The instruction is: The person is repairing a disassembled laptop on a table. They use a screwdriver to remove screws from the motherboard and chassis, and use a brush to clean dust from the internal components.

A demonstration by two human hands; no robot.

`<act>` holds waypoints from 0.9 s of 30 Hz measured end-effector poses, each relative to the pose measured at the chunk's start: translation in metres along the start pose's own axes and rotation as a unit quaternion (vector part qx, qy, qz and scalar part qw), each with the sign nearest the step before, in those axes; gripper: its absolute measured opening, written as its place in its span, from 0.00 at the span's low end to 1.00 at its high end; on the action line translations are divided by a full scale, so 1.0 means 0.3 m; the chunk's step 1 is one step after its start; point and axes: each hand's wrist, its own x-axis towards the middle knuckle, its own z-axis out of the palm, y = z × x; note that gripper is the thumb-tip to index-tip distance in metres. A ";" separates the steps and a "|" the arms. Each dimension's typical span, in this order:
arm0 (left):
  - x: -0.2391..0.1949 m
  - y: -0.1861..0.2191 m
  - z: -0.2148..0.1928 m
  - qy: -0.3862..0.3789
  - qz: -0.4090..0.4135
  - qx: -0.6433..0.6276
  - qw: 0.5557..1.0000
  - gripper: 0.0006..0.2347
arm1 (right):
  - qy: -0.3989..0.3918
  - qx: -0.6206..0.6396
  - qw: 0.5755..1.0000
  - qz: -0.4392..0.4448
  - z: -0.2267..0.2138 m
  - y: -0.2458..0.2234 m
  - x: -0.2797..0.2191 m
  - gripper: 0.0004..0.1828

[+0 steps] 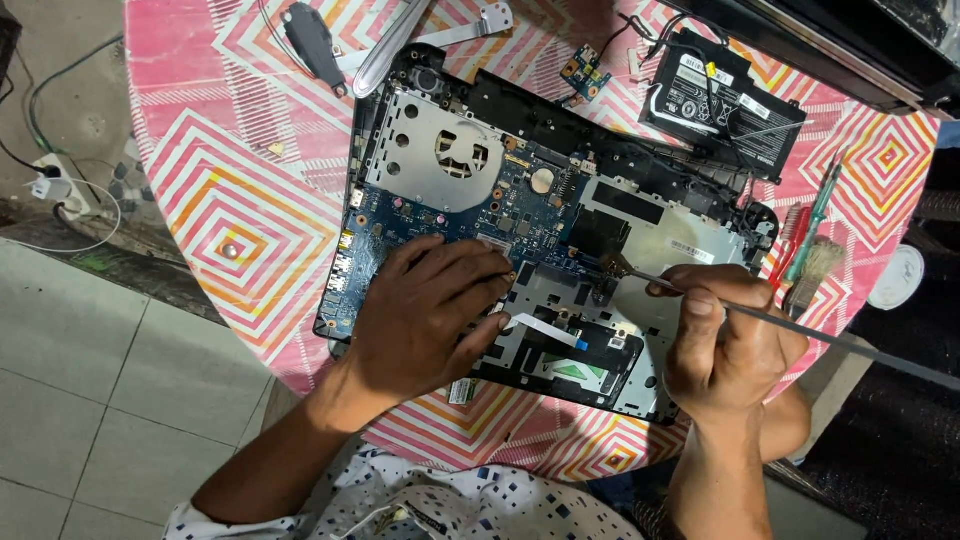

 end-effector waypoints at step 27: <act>0.432 0.177 0.004 0.208 0.289 -0.076 0.932 0.05 | 0.061 -0.020 0.997 -0.042 0.097 0.251 -0.106 0.05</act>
